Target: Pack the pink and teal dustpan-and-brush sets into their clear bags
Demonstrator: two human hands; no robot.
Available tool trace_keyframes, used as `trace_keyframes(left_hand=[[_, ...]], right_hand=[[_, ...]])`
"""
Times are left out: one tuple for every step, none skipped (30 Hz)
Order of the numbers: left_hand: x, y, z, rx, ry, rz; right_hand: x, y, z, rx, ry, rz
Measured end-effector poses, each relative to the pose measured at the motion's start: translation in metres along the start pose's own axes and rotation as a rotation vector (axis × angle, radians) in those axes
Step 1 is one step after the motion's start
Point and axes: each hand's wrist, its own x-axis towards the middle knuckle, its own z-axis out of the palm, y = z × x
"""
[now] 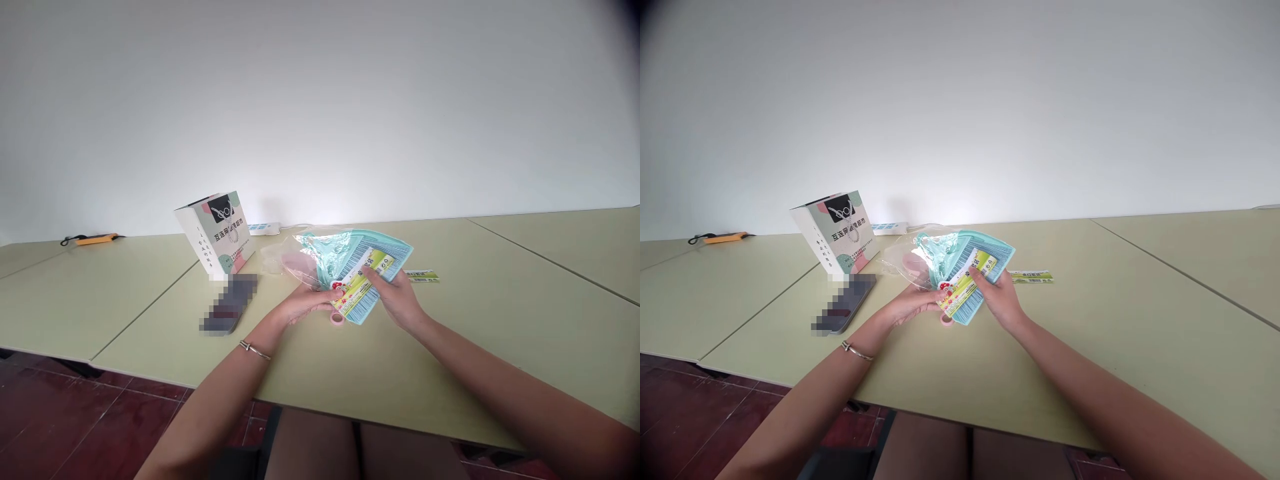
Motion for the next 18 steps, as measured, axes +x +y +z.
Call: trace_keyframes(left_hand=[[0.001, -0.001, 0.002, 0.039, 0.039, 0.007], [0.001, -0.001, 0.004, 0.069, 0.078, 0.014], [0.002, -0.001, 0.005, 0.088, 0.11, 0.023], [0.002, 0.0, 0.005, 0.095, 0.133, 0.033], [0.002, 0.0, 0.004, 0.093, 0.143, 0.042], [0.003, 0.0, 0.003, 0.085, 0.14, 0.05], [0.003, 0.001, 0.002, 0.073, 0.134, 0.06], [0.003, 0.001, 0.0, 0.059, 0.128, 0.069], [0.004, 0.001, -0.003, 0.048, 0.125, 0.075], [0.004, 0.001, -0.005, 0.04, 0.124, 0.078], [0.004, 0.001, -0.007, 0.031, 0.119, 0.079], [0.004, 0.001, -0.01, 0.022, 0.11, 0.076], [0.004, 0.002, -0.012, 0.016, 0.098, 0.067], [0.003, 0.002, -0.014, 0.011, 0.087, 0.056], [0.002, 0.002, -0.015, 0.009, 0.081, 0.045], [0.002, 0.003, -0.016, 0.008, 0.079, 0.034], [0.001, 0.003, -0.017, 0.01, 0.082, 0.024], [0.0, 0.004, -0.018, 0.011, 0.089, 0.015]], right_hand=[[-0.001, -0.001, 0.001, 0.024, -0.013, 0.012], [-0.002, -0.002, 0.002, 0.048, -0.029, 0.032], [-0.003, -0.003, 0.003, 0.068, -0.046, 0.057], [-0.003, -0.005, 0.003, 0.08, -0.058, 0.081], [-0.003, -0.007, 0.002, 0.083, -0.06, 0.105], [-0.003, -0.009, 0.002, 0.078, -0.048, 0.127], [-0.002, -0.011, 0.001, 0.07, -0.023, 0.143], [-0.001, -0.012, -0.001, 0.061, 0.007, 0.152], [0.0, -0.013, -0.002, 0.054, 0.033, 0.155], [0.001, -0.014, -0.003, 0.049, 0.045, 0.152], [0.003, -0.014, -0.005, 0.047, 0.036, 0.14], [0.005, -0.015, -0.006, 0.049, 0.008, 0.126], [0.007, -0.016, -0.008, 0.058, -0.032, 0.12], [0.009, -0.017, -0.011, 0.077, -0.076, 0.126], [0.011, -0.018, -0.013, 0.103, -0.123, 0.149], [0.013, -0.019, -0.016, 0.132, -0.17, 0.187], [0.015, -0.02, -0.019, 0.157, -0.215, 0.237], [0.016, -0.02, -0.022, 0.175, -0.255, 0.29]])
